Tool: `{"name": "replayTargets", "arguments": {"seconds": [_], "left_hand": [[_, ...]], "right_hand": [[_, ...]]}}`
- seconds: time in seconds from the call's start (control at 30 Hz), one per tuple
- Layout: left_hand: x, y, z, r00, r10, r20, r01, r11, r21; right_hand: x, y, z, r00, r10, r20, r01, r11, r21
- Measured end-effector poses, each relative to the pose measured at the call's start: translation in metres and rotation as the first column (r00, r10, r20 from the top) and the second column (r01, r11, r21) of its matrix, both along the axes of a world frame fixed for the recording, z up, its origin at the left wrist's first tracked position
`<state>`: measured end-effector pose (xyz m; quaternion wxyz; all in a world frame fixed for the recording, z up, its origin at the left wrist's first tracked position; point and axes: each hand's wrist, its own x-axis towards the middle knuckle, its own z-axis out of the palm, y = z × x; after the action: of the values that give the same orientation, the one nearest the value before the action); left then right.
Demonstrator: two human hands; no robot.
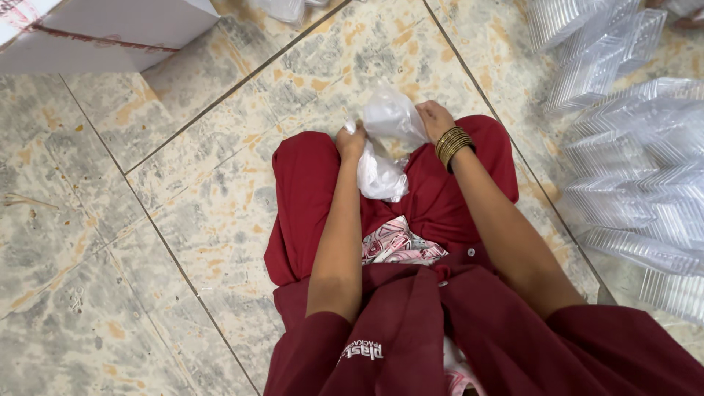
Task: The person sits on the floor and packs clear plastic cups into a clear plastic bag, inserting cups one at a time and setting filled bags aside near cardboard boxes. Other workers around them perform the same bagging work on the floor.
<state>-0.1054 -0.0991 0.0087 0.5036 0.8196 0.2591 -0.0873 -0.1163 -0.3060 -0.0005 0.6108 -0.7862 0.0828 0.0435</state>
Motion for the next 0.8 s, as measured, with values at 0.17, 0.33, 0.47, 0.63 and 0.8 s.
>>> {"name": "replayTargets", "arguments": {"seconds": [0.17,0.33,0.47,0.63,0.8], "left_hand": [[-0.002,-0.002,-0.004,0.998,-0.02,0.064,0.032,0.98,-0.195],[0.002,0.002,-0.002,0.991,0.078,0.107,-0.042,0.952,-0.303],[0.003,0.005,-0.001,0.988,0.135,0.074,-0.107,0.949,-0.298],[0.0,-0.001,0.004,0.994,0.062,0.095,-0.057,0.997,-0.049],[-0.002,0.0,0.009,0.999,-0.004,0.051,-0.005,0.985,0.172]], "right_hand": [[-0.005,-0.003,0.005,0.998,0.044,0.035,-0.041,0.996,-0.073],[-0.001,0.006,0.009,0.994,0.085,-0.067,-0.098,0.971,-0.217],[0.002,0.006,0.007,0.984,0.18,-0.007,-0.163,0.878,-0.45],[0.004,0.006,0.002,0.982,0.155,-0.109,-0.187,0.888,-0.421],[0.002,0.01,-0.002,0.994,0.065,0.092,-0.036,0.959,-0.281]]}}
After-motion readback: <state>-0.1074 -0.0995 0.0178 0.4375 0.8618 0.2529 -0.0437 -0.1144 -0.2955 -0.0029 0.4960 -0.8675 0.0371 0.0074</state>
